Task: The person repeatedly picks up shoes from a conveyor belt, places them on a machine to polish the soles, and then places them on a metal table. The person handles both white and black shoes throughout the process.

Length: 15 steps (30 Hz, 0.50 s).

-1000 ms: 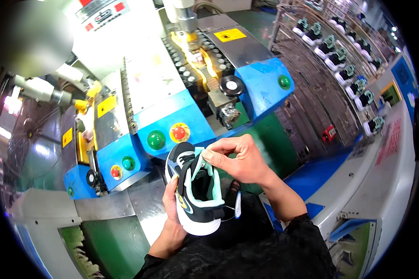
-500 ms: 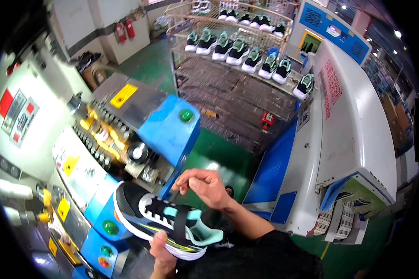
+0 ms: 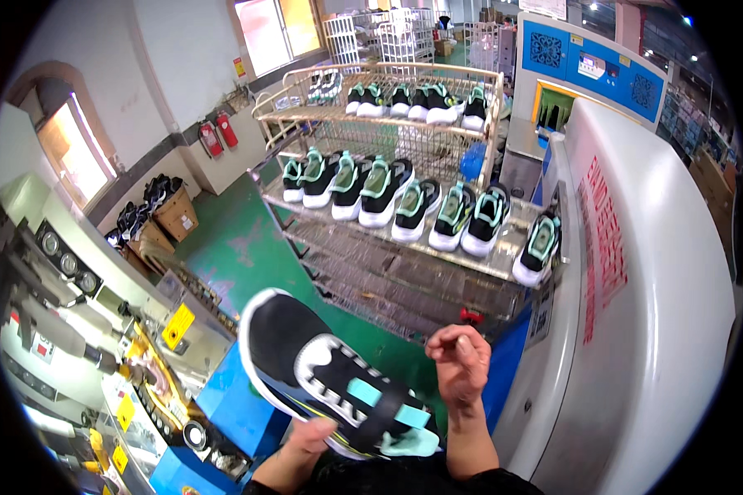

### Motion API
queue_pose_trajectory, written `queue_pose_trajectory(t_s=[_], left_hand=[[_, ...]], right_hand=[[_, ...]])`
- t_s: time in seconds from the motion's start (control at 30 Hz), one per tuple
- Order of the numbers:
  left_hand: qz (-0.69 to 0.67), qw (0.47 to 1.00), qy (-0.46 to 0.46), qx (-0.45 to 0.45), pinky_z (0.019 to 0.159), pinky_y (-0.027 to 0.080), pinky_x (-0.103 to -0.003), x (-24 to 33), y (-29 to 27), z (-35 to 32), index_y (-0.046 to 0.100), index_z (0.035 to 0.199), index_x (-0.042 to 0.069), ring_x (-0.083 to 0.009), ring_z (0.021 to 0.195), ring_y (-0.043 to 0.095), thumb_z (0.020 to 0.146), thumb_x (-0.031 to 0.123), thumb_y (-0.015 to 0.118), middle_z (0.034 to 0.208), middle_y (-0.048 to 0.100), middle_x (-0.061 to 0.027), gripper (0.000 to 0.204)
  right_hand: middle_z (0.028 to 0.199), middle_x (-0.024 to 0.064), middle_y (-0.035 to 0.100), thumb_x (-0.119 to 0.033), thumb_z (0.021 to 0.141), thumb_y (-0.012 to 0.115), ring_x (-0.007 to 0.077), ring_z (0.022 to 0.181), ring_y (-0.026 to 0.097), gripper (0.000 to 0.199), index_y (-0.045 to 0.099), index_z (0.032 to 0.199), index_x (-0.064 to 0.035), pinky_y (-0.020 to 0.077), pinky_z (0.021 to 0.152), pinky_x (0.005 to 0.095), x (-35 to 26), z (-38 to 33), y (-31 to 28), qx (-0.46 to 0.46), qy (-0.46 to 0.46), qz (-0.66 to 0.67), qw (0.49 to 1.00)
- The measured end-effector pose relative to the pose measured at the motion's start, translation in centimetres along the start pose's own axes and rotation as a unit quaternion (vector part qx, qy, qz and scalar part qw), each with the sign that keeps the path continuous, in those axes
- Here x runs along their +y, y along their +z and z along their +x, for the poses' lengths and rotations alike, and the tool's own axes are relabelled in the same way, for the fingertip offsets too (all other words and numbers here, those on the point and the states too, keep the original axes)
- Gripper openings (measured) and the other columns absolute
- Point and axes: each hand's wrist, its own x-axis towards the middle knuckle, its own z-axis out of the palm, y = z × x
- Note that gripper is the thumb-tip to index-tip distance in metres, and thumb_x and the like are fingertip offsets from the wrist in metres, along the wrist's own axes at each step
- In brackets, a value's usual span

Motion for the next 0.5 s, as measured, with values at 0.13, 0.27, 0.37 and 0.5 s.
queue_pose_trajectory(t_s=[0.13,0.27,0.37,0.5], left_hand=[[-0.114,0.983,0.099,-0.105,0.103,0.047,-0.054,2.7,5.6,12.9,0.008,0.162,0.013,-0.0363,0.115,0.061,0.072,0.035,0.084,0.138,0.051,-0.0192,0.12],[-0.228,0.933,0.157,-0.229,0.113,0.042,-0.054,2.3,3.7,21.6,0.001,0.162,0.014,-0.0343,0.123,0.057,0.077,0.052,0.081,0.142,0.048,-0.0204,0.123],[-0.311,0.908,0.13,-0.249,0.11,0.043,-0.054,2.8,0.6,27.2,0.007,0.162,0.012,-0.0333,0.116,0.056,0.079,0.053,0.078,0.135,0.047,-0.0195,0.116],[-0.279,0.938,0.153,-0.139,0.097,0.046,-0.047,4.6,-2.2,32.8,0.013,0.162,0.014,-0.0269,0.101,0.053,0.08,0.055,0.076,0.126,0.05,-0.0164,0.112]], right_hand=[[0.094,0.0199,0.067,-0.014,0.097,0.058,0.0204,0.078,0.059,0.023,0.063,0.102,0.0069,0.0498,0.074,0.0322,-3.2,6.3,-3.0,0.044,-0.08,-0.018,0.996],[0.087,0.0162,0.063,-0.013,0.096,0.057,0.0192,0.075,0.055,0.018,0.06,0.101,0.0042,0.0467,0.07,0.0319,-4.6,9.6,-4.7,0.144,-0.124,-0.056,0.98],[0.086,0.0151,0.063,-0.014,0.096,0.058,0.0184,0.073,0.056,0.018,0.061,0.098,0.0035,0.0475,0.068,0.0312,-4.6,11.6,-6.8,0.167,-0.135,-0.125,0.969],[0.086,0.013,0.064,-0.013,0.096,0.06,0.0177,0.074,0.058,0.018,0.062,0.097,0.0047,0.0474,0.069,0.0284,-3.7,16.9,-7.9,0.163,-0.153,-0.198,0.954]])
